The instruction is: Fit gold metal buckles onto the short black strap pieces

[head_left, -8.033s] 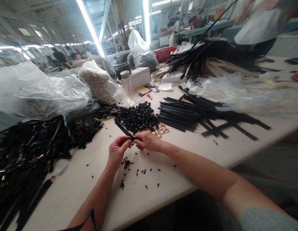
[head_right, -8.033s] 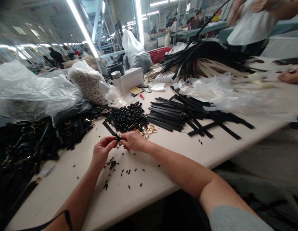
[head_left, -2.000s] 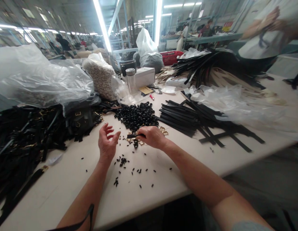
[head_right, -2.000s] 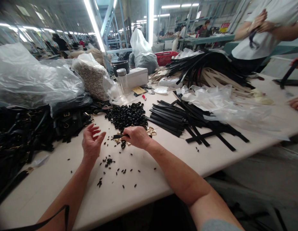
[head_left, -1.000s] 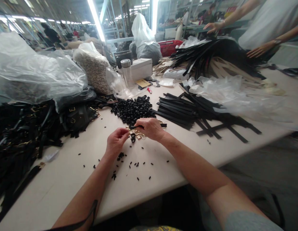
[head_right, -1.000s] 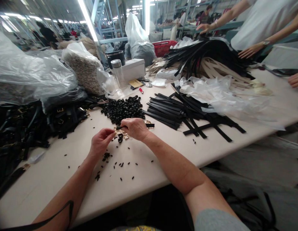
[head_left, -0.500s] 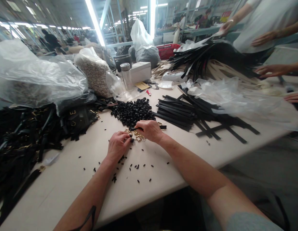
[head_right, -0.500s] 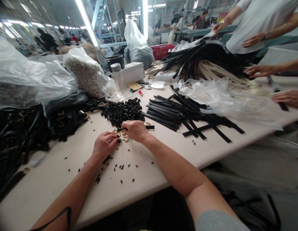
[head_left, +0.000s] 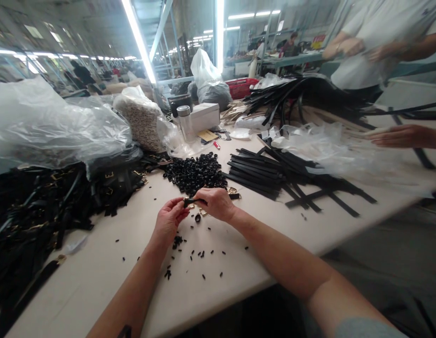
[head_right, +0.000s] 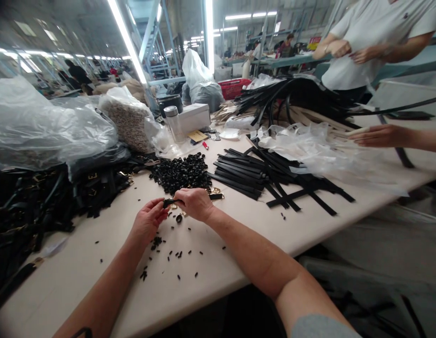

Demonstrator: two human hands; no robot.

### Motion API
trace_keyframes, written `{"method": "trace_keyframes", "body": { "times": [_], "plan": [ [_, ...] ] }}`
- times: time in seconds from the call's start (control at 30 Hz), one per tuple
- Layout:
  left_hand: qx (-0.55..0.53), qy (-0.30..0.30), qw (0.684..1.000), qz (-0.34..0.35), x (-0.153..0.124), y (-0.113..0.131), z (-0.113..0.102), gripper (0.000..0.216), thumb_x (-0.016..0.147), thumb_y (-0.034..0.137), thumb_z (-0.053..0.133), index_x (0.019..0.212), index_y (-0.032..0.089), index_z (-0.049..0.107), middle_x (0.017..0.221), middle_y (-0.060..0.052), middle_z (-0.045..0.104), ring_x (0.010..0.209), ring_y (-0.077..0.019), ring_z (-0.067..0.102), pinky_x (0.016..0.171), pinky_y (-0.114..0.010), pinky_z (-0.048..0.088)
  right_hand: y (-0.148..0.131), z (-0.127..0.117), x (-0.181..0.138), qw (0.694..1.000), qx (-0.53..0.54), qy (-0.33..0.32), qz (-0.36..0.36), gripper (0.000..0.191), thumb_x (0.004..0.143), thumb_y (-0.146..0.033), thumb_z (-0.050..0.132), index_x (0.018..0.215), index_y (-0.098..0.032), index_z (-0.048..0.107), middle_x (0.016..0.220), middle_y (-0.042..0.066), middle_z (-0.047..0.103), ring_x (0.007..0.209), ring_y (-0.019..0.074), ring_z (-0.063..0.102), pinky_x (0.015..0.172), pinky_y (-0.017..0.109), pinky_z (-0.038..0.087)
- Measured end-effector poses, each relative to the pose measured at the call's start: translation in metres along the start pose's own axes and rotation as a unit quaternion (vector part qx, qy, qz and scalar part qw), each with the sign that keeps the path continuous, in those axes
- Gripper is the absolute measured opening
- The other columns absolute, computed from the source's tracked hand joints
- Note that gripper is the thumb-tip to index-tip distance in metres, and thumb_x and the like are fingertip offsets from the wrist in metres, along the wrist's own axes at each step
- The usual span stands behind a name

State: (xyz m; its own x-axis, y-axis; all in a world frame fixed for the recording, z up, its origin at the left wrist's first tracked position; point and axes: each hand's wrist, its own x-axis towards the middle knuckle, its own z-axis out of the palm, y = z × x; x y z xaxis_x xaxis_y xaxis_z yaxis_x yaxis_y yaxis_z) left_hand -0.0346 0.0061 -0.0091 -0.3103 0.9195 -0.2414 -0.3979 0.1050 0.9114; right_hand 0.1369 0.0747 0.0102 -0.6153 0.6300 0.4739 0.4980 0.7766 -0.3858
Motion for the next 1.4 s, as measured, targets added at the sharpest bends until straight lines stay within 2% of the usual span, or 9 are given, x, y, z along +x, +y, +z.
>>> {"method": "trace_keyframes", "body": {
  "times": [0.33, 0.43, 0.57, 0.7, 0.9, 1.03, 1.23, 1.33, 1.4],
  "plan": [
    [0.049, -0.052, 0.997, 0.005, -0.008, -0.001, 0.003, 0.039, 0.058, 0.034, 0.086, 0.085, 0.012, 0.070, 0.083, -0.007, 0.072, 0.068, -0.0164, 0.068, 0.070, -0.029, 0.057, -0.004, 0.002, -0.004, 0.998, -0.017, -0.031, -0.052, 0.013, 0.088, -0.032, 0.058, 0.086, -0.022, 0.065, 0.086, -0.001, 0.071, 0.076, 0.0121, 0.065, 0.059, 0.022, 0.036],
    [0.061, -0.047, 0.997, 0.023, -0.006, -0.002, 0.000, 0.040, 0.057, 0.035, 0.086, 0.085, 0.012, 0.070, 0.082, -0.008, 0.072, 0.066, -0.0171, 0.067, 0.067, -0.028, 0.056, -0.002, -0.001, -0.003, 0.998, -0.019, -0.059, -0.027, 0.020, 0.088, -0.039, 0.057, 0.099, -0.024, 0.064, 0.091, 0.000, 0.072, 0.081, 0.0146, 0.067, 0.063, 0.022, 0.040],
    [0.071, -0.037, 0.996, 0.030, -0.003, -0.004, -0.004, 0.044, 0.057, 0.038, 0.086, 0.088, 0.013, 0.069, 0.082, -0.008, 0.072, 0.066, -0.0167, 0.067, 0.066, -0.026, 0.055, -0.005, -0.005, -0.002, 0.994, -0.040, -0.082, 0.056, 0.032, 0.096, -0.040, 0.043, 0.121, -0.026, 0.056, 0.093, 0.002, 0.074, 0.080, 0.0175, 0.070, 0.066, 0.024, 0.044],
    [0.097, -0.065, 0.993, 0.015, -0.006, -0.007, 0.000, 0.045, 0.056, 0.040, 0.086, 0.088, 0.013, 0.068, 0.085, -0.007, 0.072, 0.071, -0.0190, 0.068, 0.072, -0.029, 0.055, -0.012, -0.002, -0.002, 0.994, -0.032, -0.093, 0.038, 0.036, 0.099, -0.041, 0.036, 0.129, -0.028, 0.051, 0.098, 0.002, 0.074, 0.082, 0.0172, 0.070, 0.067, 0.023, 0.045],
    [0.152, -0.059, 0.982, 0.096, -0.008, -0.002, 0.001, 0.034, 0.063, 0.040, 0.082, 0.080, 0.015, 0.067, 0.063, -0.001, 0.065, 0.055, -0.0112, 0.057, 0.054, -0.021, 0.048, -0.008, -0.004, -0.003, 0.995, -0.020, -0.089, 0.030, 0.040, 0.094, -0.052, 0.041, 0.123, -0.028, 0.057, 0.096, 0.002, 0.074, 0.083, 0.0174, 0.069, 0.066, 0.024, 0.042],
    [0.131, -0.054, 0.985, 0.101, -0.008, 0.000, 0.002, 0.034, 0.065, 0.041, 0.080, 0.083, 0.014, 0.067, 0.070, -0.003, 0.067, 0.059, -0.0124, 0.059, 0.059, -0.023, 0.050, -0.004, -0.008, -0.001, 0.993, -0.008, -0.120, -0.002, 0.034, 0.091, -0.051, 0.048, 0.104, -0.024, 0.066, 0.093, 0.003, 0.073, 0.081, 0.0159, 0.067, 0.064, 0.023, 0.038],
    [0.106, 0.032, 0.986, 0.123, 0.004, 0.006, -0.015, 0.038, 0.066, 0.041, 0.078, 0.092, 0.015, 0.067, 0.078, -0.004, 0.068, 0.067, -0.0148, 0.064, 0.067, -0.028, 0.052, 0.011, -0.016, 0.007, 0.990, -0.057, -0.083, 0.099, 0.024, 0.093, -0.036, 0.047, 0.090, -0.019, 0.064, 0.081, 0.004, 0.071, 0.069, 0.0136, 0.061, 0.060, 0.024, 0.030],
    [0.189, 0.037, 0.968, 0.162, 0.009, 0.009, -0.024, 0.033, 0.069, 0.042, 0.074, 0.088, 0.016, 0.068, 0.073, -0.003, 0.067, 0.065, -0.0151, 0.062, 0.064, -0.027, 0.050, 0.020, -0.017, 0.010, 0.984, -0.084, -0.068, 0.144, 0.024, 0.093, -0.035, 0.046, 0.090, -0.019, 0.064, 0.080, 0.004, 0.070, 0.068, 0.0140, 0.060, 0.060, 0.025, 0.029],
    [0.287, 0.024, 0.937, 0.200, 0.010, 0.009, -0.028, 0.029, 0.072, 0.043, 0.071, 0.087, 0.018, 0.069, 0.075, -0.003, 0.068, 0.067, -0.0158, 0.062, 0.065, -0.027, 0.049, 0.024, -0.014, 0.010, 0.981, -0.093, -0.071, 0.152, 0.024, 0.093, -0.035, 0.045, 0.091, -0.020, 0.063, 0.081, 0.004, 0.071, 0.067, 0.0144, 0.060, 0.060, 0.026, 0.029]
  ]
}}
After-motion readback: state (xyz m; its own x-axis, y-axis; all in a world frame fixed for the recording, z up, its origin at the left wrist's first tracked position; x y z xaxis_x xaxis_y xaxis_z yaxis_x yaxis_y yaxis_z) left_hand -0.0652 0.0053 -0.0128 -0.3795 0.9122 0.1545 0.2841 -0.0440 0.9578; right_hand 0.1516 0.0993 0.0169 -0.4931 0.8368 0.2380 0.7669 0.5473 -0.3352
